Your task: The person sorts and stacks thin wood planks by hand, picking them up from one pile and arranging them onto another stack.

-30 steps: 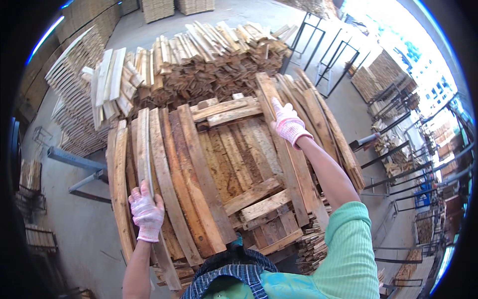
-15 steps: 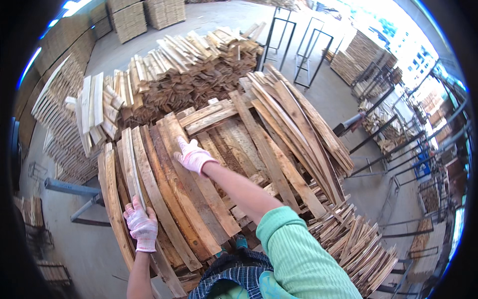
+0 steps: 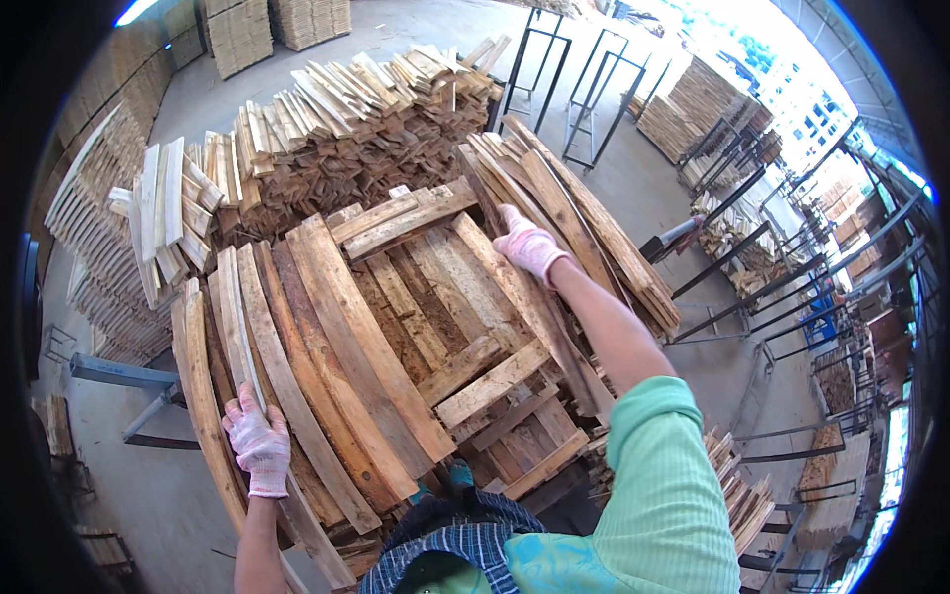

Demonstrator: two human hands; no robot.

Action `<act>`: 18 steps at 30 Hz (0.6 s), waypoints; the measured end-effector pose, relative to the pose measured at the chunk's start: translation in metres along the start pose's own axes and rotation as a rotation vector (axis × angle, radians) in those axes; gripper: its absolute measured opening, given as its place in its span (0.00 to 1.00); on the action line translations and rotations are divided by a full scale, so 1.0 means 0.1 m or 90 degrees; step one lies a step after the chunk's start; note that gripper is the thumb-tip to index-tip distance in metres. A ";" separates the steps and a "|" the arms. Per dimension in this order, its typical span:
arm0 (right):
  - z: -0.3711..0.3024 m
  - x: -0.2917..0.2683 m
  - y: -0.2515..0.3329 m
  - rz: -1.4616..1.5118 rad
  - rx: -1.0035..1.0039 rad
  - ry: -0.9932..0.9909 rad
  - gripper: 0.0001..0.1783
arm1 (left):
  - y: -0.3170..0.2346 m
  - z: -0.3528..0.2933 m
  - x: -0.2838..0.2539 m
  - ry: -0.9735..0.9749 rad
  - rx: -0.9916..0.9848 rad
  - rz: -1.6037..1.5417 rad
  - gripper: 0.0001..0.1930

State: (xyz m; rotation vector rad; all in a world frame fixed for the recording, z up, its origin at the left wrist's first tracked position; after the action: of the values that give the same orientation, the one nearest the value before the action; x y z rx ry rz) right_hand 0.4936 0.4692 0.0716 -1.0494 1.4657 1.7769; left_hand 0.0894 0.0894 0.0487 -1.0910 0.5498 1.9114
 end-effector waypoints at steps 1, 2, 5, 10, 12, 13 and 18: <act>-0.01 -0.11 -0.05 -0.008 -0.055 -0.014 0.43 | -0.02 0.00 0.00 0.000 0.000 -0.014 0.31; -0.14 -0.14 0.17 -0.005 -0.029 0.042 0.43 | 0.07 -0.04 -0.01 -0.007 0.000 0.019 0.31; -0.56 -0.16 0.38 -0.198 -0.005 0.061 0.45 | 0.10 -0.05 -0.01 -0.006 -0.015 0.032 0.31; -0.98 0.30 -0.11 -0.492 -0.052 -0.022 0.38 | -0.06 0.01 -0.01 -0.016 0.003 -0.005 0.31; -0.97 0.26 -0.13 -0.413 -0.030 -0.035 0.41 | -0.03 0.01 -0.02 -0.006 -0.002 -0.005 0.32; -0.94 0.21 -0.15 -0.375 -0.011 -0.042 0.43 | -0.02 0.01 -0.02 -0.001 -0.001 -0.015 0.32; -0.90 0.22 0.78 -0.220 -0.028 0.007 0.44 | 0.10 -0.02 -0.07 -0.018 -0.012 0.010 0.31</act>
State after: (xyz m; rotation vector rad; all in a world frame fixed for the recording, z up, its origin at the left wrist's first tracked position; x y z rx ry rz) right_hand 0.4351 0.3640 0.0848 -1.2517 1.1706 1.5630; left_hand 0.0844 0.0793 0.0535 -1.0734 0.5264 1.9458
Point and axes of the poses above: each hand's wrist, its own z-axis towards the middle knuckle, its own x-axis out of the palm, y = z × x, the point moved 8 cm from there along z, towards the middle knuckle, and after that the axes turned 15 degrees about -y, right-handed, at the moved point
